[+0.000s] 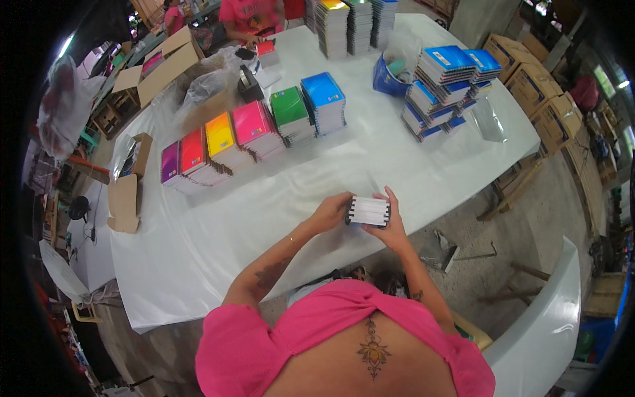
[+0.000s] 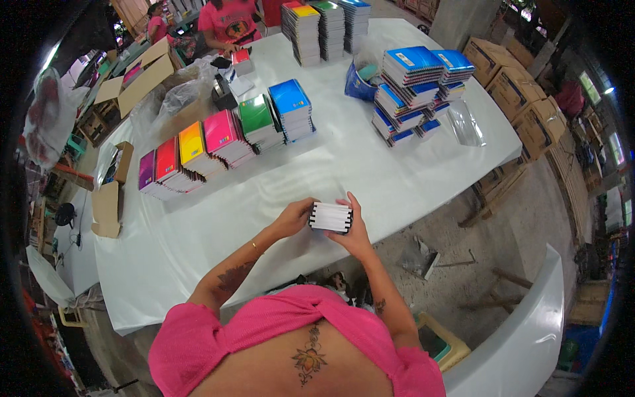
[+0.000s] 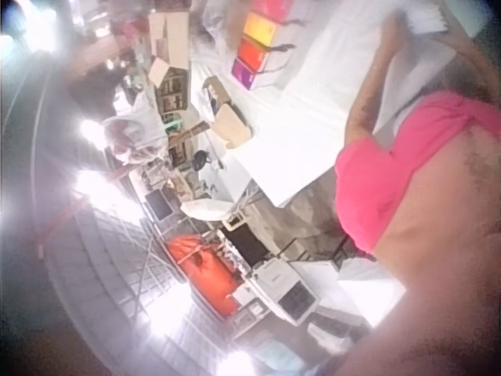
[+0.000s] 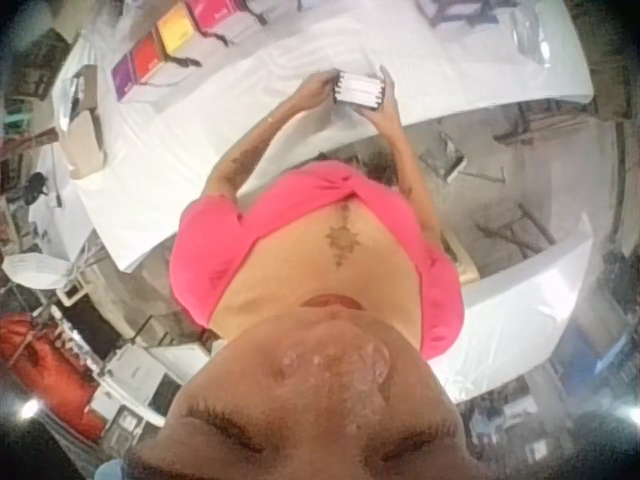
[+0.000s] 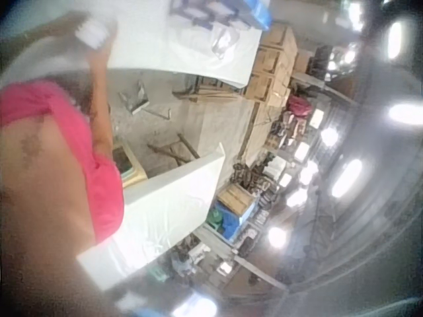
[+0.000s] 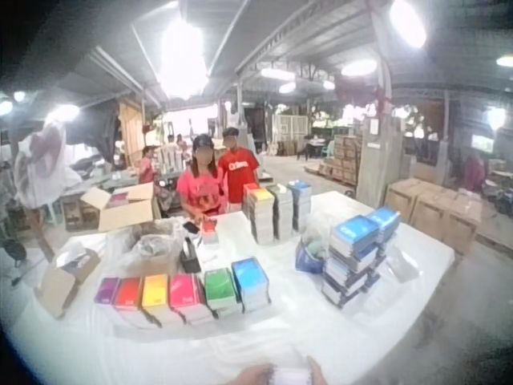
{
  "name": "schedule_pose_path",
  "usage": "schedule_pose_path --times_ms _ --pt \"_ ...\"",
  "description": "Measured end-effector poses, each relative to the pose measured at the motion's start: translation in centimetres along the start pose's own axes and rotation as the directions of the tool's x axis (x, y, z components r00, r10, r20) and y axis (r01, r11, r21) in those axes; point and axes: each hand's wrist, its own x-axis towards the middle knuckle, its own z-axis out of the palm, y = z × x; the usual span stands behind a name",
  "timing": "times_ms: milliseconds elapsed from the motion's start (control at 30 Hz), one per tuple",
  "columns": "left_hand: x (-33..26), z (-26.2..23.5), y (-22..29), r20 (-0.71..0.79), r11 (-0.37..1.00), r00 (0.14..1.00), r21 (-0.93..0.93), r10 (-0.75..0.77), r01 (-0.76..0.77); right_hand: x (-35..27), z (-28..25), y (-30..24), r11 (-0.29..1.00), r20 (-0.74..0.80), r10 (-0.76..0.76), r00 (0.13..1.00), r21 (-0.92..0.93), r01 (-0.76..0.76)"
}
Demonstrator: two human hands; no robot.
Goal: The person picks up individual notebooks from multiple colored stacks on a table, assembles them into a coordinated set, and places the completed stack onto a larger pile.
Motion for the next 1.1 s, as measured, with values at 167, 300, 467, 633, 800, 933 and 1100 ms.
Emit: schedule_pose_path --times_ms 167,300,467,633,800,933,1100 --pt "-1.5 0.1 0.1 0.084 0.998 0.995 0.027 0.048 -0.051 -0.2 -0.2 1.2 0.997 0.003 -0.019 1.000 -0.073 0.019" --pt "-2.0 2.4 0.7 -0.032 0.992 0.998 0.120 0.048 -0.044 0.0 -0.1 1.0 1.000 0.011 -0.002 1.000 0.020 0.001" --pt "-0.9 2.7 0.9 -0.084 1.000 0.996 0.015 0.002 -0.001 0.7 -0.4 0.7 0.999 0.071 -0.026 0.997 0.039 0.023" --pt "-0.3 1.8 2.0 -0.008 0.992 0.999 0.118 -0.048 0.049 0.7 -0.9 1.9 0.998 0.076 -0.049 0.996 0.031 0.047" --pt "0.0 -0.8 3.4 0.149 0.980 0.988 0.198 -0.039 0.009 0.8 -0.9 2.4 1.000 0.068 -0.011 0.998 0.002 0.010" --pt "0.8 -1.1 12.3 -0.033 0.848 0.963 0.483 0.267 -0.219 0.6 -1.2 1.9 0.996 0.052 0.024 0.998 -0.086 -0.019" --pt "0.3 2.9 11.1 0.127 0.631 0.927 0.699 0.353 -0.336 1.2 -1.4 3.0 0.993 0.021 0.019 1.000 -0.115 -0.016"
